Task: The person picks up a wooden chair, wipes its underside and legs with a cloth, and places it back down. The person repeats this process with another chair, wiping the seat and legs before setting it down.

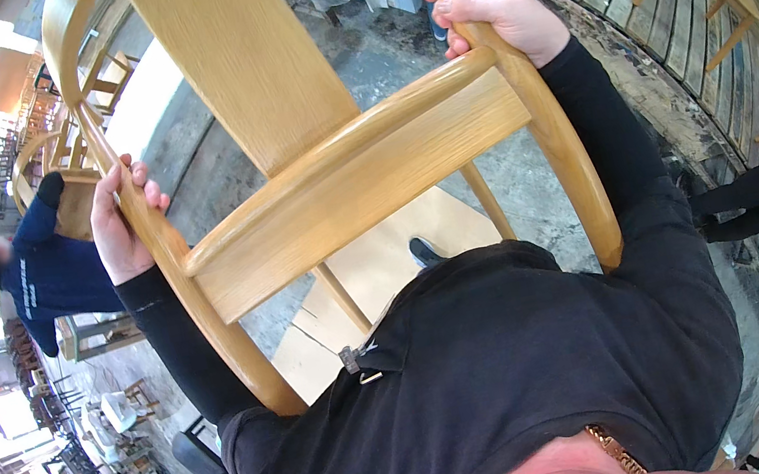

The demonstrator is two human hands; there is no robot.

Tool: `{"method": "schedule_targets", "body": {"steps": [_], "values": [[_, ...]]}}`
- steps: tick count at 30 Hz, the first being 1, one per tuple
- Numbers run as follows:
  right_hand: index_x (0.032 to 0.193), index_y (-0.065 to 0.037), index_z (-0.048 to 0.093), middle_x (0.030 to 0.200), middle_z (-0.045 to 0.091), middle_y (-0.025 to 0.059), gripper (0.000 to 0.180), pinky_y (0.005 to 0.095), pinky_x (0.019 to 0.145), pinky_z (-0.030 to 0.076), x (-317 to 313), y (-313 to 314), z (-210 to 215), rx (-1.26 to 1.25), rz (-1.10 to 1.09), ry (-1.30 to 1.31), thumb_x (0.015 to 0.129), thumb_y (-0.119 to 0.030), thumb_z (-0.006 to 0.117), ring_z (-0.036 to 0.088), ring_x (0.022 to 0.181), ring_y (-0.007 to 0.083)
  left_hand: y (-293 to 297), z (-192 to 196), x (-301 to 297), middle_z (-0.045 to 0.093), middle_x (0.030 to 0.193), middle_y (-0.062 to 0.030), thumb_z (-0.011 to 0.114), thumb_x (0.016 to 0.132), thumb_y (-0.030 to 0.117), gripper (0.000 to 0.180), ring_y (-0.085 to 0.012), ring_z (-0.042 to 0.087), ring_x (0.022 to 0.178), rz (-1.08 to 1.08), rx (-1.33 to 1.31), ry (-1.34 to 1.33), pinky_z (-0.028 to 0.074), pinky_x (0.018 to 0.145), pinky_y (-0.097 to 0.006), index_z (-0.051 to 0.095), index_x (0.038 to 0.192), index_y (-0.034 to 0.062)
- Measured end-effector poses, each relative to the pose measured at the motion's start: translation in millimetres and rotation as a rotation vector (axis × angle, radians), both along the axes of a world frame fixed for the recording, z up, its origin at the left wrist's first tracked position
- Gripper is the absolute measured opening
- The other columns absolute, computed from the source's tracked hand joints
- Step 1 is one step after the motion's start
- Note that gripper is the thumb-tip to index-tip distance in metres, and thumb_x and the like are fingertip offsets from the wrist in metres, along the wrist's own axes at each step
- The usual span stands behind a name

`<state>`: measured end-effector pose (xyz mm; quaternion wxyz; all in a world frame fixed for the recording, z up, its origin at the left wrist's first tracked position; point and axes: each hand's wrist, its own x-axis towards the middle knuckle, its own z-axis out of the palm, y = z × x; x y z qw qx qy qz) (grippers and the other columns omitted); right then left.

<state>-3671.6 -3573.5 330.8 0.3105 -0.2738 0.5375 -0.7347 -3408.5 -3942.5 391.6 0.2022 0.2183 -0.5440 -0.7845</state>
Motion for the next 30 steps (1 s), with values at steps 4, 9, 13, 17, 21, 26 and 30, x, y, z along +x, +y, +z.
{"method": "schedule_targets", "body": {"steps": [4,9,13,17,21,26,30], "values": [[0.109,0.002,0.054,0.084,0.059,0.0059,0.031,0.0260,0.057,0.052,-28.0,-64.7,10.6,-0.008,0.034,0.045,0.086,-0.014,0.069,0.063,0.062,0.0127,-57.2,5.9,-18.4,0.049,0.081,-0.0016,0.048,0.101,0.025,0.020,-0.0121,0.047,0.055,0.036,0.027,-0.012,0.042,0.051,-0.028,0.051,0.109,0.0073],[0.113,0.006,0.049,0.083,0.056,0.0069,0.034,0.0263,0.057,0.048,-62.4,-110.1,36.9,-0.055,0.058,0.206,0.087,-0.010,0.064,0.060,0.060,0.0135,-89.6,6.3,-42.9,0.044,0.078,-0.0006,0.046,0.102,0.024,0.020,-0.0094,0.044,0.050,0.047,-0.101,0.126,0.043,0.045,-0.024,0.051,0.113,0.0085],[0.114,0.006,0.044,0.082,0.055,0.0070,0.034,0.0260,0.057,0.048,-115.2,-162.1,46.0,-0.029,0.030,0.168,0.088,-0.007,0.060,0.060,0.060,0.0134,-131.1,3.1,-97.6,0.045,0.077,-0.0007,0.045,0.103,0.022,0.019,-0.0090,0.047,0.046,0.081,-0.183,0.195,0.045,0.042,-0.024,0.050,0.114,0.0077],[0.115,0.007,0.044,0.081,0.055,0.0069,0.034,0.0259,0.057,0.049,-199.1,-239.9,47.7,-0.043,0.095,0.184,0.087,-0.006,0.060,0.060,0.059,0.0130,-179.6,9.2,-157.8,0.045,0.077,-0.0008,0.046,0.102,0.019,0.019,-0.0092,0.047,0.046,0.139,-0.229,0.203,0.046,0.042,-0.024,0.049,0.115,0.0061],[0.114,0.007,0.044,0.081,0.055,0.0070,0.033,0.0263,0.058,0.049,-280.2,-339.9,56.0,-0.033,0.199,0.174,0.087,-0.005,0.059,0.060,0.059,0.0130,-243.6,9.7,-200.7,0.047,0.076,-0.0028,0.048,0.100,0.016,0.017,-0.0125,0.050,0.045,0.294,-0.164,0.200,0.047,0.040,-0.027,0.049,0.114,0.0066],[0.114,0.007,0.044,0.081,0.056,0.0061,0.033,0.0263,0.058,0.050,-358.0,-487.9,68.4,0.009,0.327,0.185,0.087,-0.004,0.059,0.061,0.060,0.0135,-358.3,10.9,-254.5,0.049,0.075,-0.0034,0.051,0.099,0.015,0.015,-0.0140,0.051,0.045,0.360,-0.138,0.256,0.046,0.040,-0.029,0.048,0.112,0.0078],[0.114,0.007,0.044,0.081,0.055,0.0061,0.033,0.0269,0.060,0.050,-408.6,-598.7,65.5,0.037,0.335,0.202,0.086,-0.004,0.058,0.060,0.061,0.0130,-460.7,5.7,-299.4,0.049,0.074,-0.0032,0.052,0.099,0.015,0.015,-0.0139,0.050,0.045,0.422,-0.138,0.207,0.044,0.040,-0.029,0.048,0.111,0.0072]]}}
